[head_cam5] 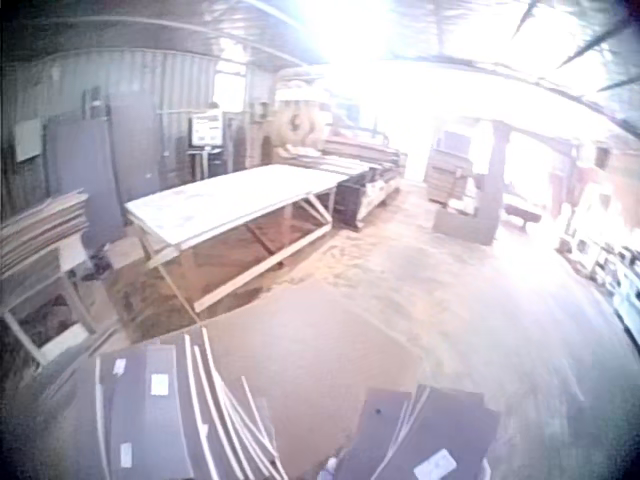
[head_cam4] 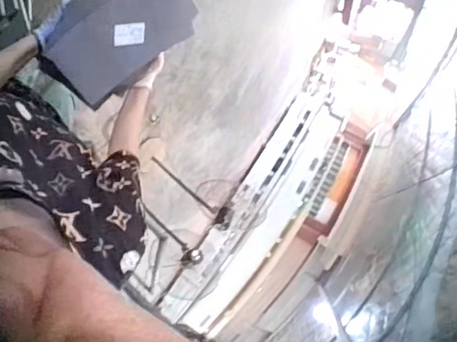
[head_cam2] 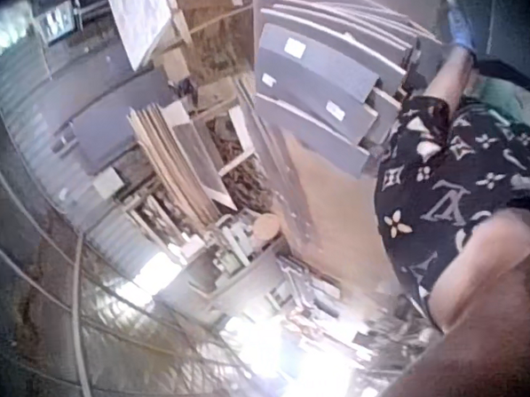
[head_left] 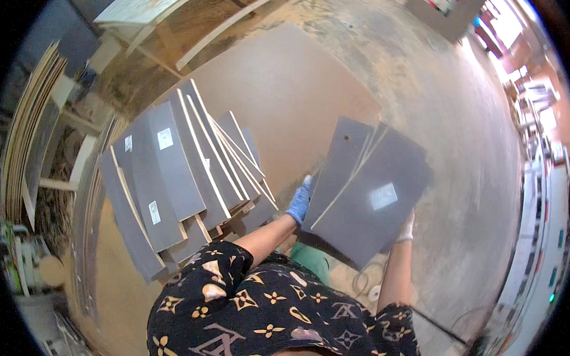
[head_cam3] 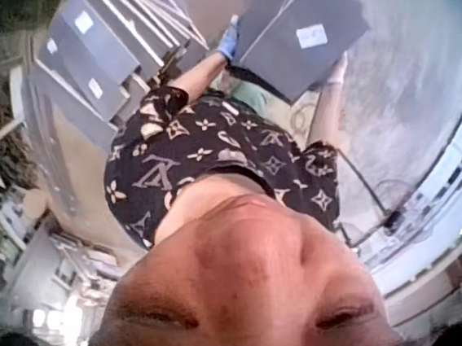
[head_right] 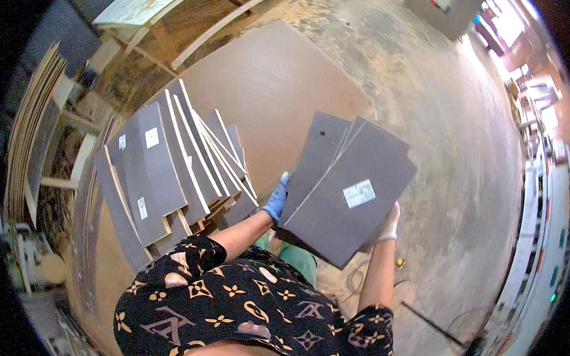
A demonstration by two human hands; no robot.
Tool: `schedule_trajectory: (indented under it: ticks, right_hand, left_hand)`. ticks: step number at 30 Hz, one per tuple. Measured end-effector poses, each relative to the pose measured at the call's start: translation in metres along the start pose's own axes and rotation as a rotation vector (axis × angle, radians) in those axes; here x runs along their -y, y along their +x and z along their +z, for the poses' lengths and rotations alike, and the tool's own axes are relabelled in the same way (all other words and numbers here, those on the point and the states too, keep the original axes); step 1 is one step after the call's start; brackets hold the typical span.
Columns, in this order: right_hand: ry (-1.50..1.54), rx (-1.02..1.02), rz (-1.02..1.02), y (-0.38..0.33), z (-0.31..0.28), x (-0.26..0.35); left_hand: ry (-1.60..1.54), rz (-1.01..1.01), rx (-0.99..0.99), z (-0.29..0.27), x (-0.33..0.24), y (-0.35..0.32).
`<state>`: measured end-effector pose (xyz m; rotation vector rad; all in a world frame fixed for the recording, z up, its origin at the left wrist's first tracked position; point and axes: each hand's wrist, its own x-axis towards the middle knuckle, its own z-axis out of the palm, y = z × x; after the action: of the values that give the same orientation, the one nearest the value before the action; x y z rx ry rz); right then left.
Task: The person picks up and stacks multiple grey wood panels and thin strips in a workshop. They move the panels to a workbench and then to a machine, placing them on the machine's conveyor belt. The person also adjusts a component on the machine using a wrench.
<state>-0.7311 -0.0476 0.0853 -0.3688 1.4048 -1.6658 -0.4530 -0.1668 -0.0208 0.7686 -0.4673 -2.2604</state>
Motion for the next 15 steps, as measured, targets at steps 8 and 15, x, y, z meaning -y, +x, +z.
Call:
schedule_trajectory:
  ticks: [8,15]
  right_hand:
    - [-0.425,0.380,0.128,0.199,0.176,0.021]
    - [-1.127,0.793,-0.105,0.240,0.283,0.007]
  left_hand:
    - [-0.417,0.184,-0.300,-0.015,-0.068,0.044]
    - [1.305,0.423,-0.860,0.073,-0.119,0.026]
